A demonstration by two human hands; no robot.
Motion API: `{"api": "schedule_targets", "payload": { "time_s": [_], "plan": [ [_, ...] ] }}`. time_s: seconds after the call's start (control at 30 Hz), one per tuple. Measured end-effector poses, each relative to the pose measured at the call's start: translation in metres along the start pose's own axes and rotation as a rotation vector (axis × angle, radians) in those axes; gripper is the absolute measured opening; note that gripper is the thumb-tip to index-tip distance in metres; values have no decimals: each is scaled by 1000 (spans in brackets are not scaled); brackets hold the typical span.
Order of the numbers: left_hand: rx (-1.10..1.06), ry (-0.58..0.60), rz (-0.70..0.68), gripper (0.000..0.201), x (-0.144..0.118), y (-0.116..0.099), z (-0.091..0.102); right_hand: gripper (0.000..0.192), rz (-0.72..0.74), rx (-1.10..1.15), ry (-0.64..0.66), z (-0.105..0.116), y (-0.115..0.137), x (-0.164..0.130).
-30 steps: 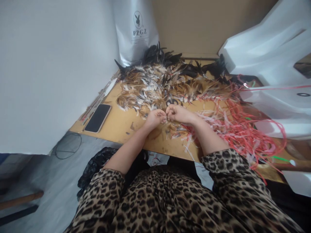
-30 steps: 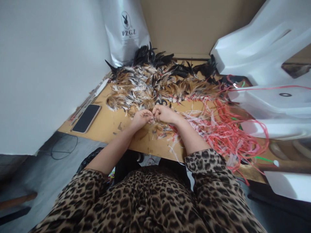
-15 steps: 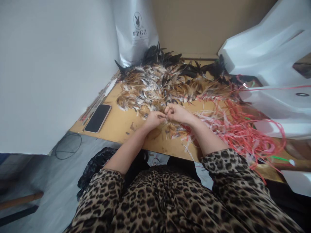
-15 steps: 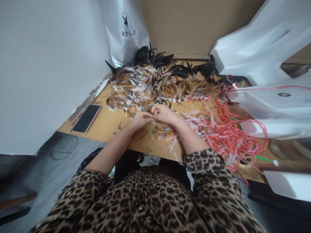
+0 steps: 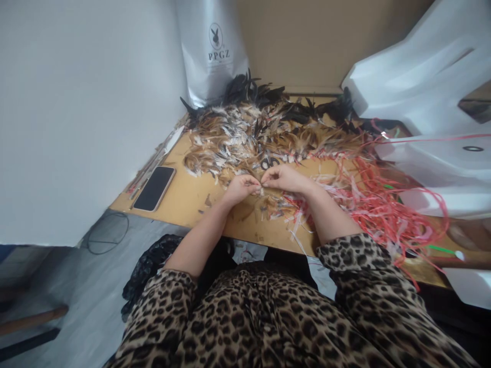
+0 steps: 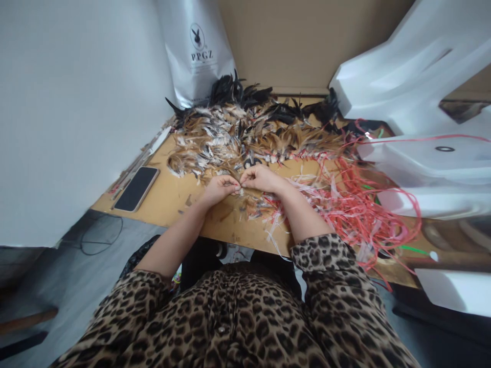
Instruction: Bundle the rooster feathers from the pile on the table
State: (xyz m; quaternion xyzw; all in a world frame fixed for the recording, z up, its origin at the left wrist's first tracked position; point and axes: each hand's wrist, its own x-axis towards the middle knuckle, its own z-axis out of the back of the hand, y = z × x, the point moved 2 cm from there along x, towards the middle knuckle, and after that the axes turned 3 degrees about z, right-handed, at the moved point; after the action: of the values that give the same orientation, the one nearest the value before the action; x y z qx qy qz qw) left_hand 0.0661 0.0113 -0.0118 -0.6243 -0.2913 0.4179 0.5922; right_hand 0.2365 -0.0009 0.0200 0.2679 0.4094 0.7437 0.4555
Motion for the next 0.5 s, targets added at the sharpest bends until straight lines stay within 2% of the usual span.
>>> {"api": "schedule_targets", "payload": {
  "time_s": [0.27,0.5],
  "plan": [
    [11,7,0,21,4,5,2,20,-10,-242,-10,-7,0,1],
    [-19,-19,48,19,1,0,0,20,33,-123,47,-5,4,-1]
  ]
}}
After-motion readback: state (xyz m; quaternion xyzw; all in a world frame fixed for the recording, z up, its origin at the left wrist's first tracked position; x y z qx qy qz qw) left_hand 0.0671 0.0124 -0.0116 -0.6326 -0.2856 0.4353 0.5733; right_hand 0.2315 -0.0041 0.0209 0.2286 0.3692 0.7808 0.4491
